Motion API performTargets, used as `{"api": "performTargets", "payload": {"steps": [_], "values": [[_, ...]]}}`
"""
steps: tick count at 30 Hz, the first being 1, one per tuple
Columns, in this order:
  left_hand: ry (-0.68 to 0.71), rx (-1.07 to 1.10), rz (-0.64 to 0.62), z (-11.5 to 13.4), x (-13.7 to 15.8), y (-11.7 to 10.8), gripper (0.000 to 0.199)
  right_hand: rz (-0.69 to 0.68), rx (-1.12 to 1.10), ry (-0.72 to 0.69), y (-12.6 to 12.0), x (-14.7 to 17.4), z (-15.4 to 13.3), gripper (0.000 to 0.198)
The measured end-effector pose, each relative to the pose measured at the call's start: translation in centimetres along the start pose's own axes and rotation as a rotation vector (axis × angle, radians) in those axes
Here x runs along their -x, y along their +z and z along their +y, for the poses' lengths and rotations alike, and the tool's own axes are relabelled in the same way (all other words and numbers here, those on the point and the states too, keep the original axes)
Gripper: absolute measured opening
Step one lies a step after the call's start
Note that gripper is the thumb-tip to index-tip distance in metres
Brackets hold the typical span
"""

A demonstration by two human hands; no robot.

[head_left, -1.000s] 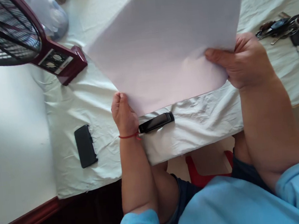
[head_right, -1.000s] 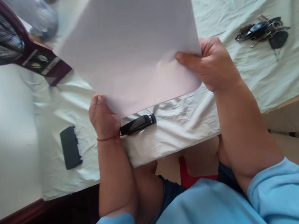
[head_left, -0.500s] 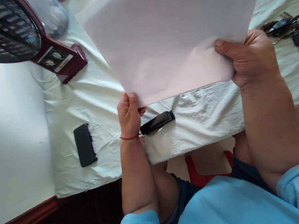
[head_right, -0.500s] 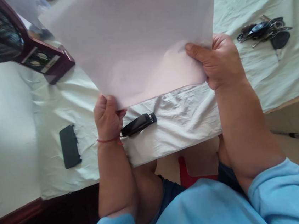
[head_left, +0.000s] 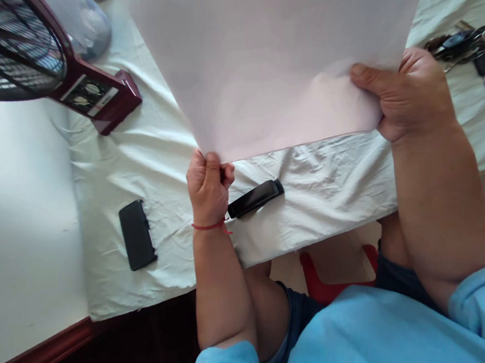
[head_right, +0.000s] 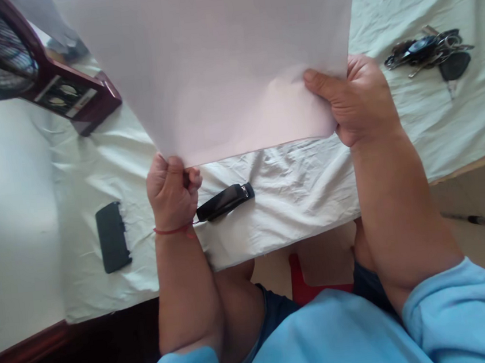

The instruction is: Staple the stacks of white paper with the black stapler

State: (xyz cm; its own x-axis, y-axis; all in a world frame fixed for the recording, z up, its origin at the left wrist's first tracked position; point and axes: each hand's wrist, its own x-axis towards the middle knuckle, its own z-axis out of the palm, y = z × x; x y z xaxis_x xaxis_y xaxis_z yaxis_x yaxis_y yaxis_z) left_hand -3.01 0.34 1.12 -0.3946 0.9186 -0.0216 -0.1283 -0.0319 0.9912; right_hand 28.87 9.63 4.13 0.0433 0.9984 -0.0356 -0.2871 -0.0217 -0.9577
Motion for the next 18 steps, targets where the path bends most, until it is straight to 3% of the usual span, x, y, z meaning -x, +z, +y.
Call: {"api": "performTargets", "payload": {"steps": [12, 18], "values": [[0.052, -0.030, -0.100, 0.0, 0.4, -0.6, 0.040, -0.010, 0.078, 0.108, -0.5, -0.1, 0.1, 0.046], [0.158, -0.124, 0.044, -1.1, -0.3, -0.7, 0.046, -0.051, 0.090, 0.047, -1.3, -0.3, 0.9, 0.061]]}}
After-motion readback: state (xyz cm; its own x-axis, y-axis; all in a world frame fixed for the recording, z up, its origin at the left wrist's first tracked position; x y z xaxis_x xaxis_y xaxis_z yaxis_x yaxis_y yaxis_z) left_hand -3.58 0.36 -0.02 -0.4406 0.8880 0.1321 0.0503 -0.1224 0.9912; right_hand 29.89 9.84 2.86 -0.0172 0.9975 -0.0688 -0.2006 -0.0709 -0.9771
